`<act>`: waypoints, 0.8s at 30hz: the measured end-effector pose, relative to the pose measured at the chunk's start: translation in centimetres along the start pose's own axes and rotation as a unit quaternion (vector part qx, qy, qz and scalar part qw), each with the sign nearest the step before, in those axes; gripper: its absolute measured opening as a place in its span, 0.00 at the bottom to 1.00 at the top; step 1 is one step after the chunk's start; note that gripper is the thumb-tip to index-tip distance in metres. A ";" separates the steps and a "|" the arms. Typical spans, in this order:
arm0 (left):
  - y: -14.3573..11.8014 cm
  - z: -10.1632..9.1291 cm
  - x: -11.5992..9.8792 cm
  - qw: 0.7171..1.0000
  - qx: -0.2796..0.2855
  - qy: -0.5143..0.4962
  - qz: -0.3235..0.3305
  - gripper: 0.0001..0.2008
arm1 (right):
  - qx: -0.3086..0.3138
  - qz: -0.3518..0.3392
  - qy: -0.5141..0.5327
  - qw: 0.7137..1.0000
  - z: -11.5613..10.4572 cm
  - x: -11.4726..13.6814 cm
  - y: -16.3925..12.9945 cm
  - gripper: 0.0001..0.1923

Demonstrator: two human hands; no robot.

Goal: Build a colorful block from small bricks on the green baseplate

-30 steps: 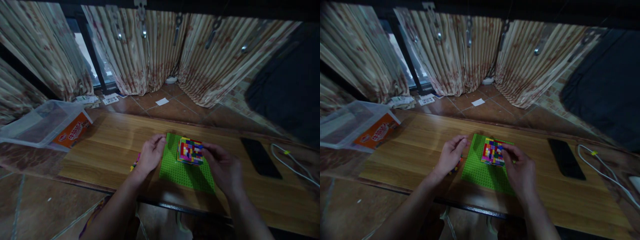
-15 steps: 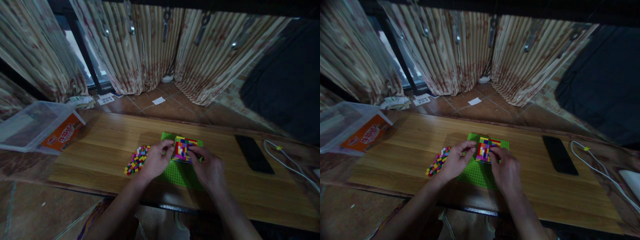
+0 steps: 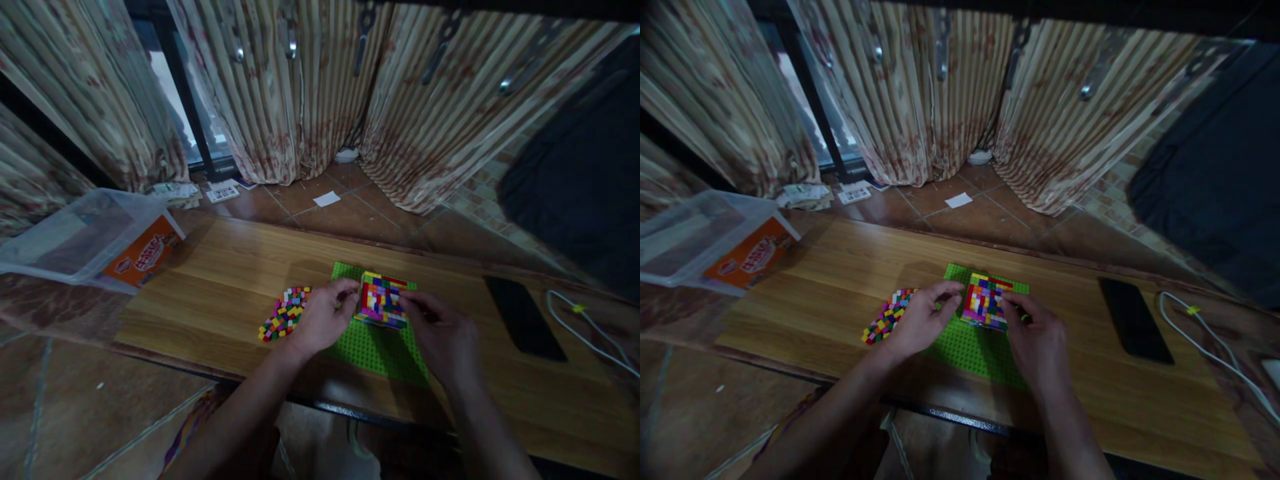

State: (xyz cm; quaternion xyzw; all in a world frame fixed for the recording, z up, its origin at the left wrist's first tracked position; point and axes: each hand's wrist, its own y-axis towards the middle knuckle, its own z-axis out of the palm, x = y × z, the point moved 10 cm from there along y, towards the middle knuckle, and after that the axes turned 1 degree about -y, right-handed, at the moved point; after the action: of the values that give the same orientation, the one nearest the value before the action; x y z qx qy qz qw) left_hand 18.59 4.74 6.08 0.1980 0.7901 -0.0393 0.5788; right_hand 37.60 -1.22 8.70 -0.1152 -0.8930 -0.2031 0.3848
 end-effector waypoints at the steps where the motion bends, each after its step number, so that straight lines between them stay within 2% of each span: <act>1: 0.0 0.0 0.0 1.000 -0.001 0.001 -0.001 0.12 | -0.001 0.000 0.005 1.000 -0.1 0.0 0.1 0.15; 8: 0.1 -0.4 0.2 1.000 -0.009 0.014 -0.005 0.13 | 0.012 -0.027 0.017 0.999 1.0 0.2 0.2 0.13; 17: 0.1 -0.4 0.1 0.999 -0.011 0.033 0.000 0.12 | 0.011 -0.017 0.002 1.000 1.3 -0.1 0.1 0.12; 24: 0.0 -0.3 0.0 0.999 -0.012 0.053 0.003 0.12 | 0.003 -0.059 0.001 0.998 1.2 0.7 0.1 0.11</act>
State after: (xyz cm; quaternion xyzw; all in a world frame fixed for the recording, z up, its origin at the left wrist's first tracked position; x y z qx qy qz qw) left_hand 18.31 4.88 6.21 0.1955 0.8195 -0.0175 0.5384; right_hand 36.40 -0.52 8.50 -0.0612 -0.8983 -0.2231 0.3735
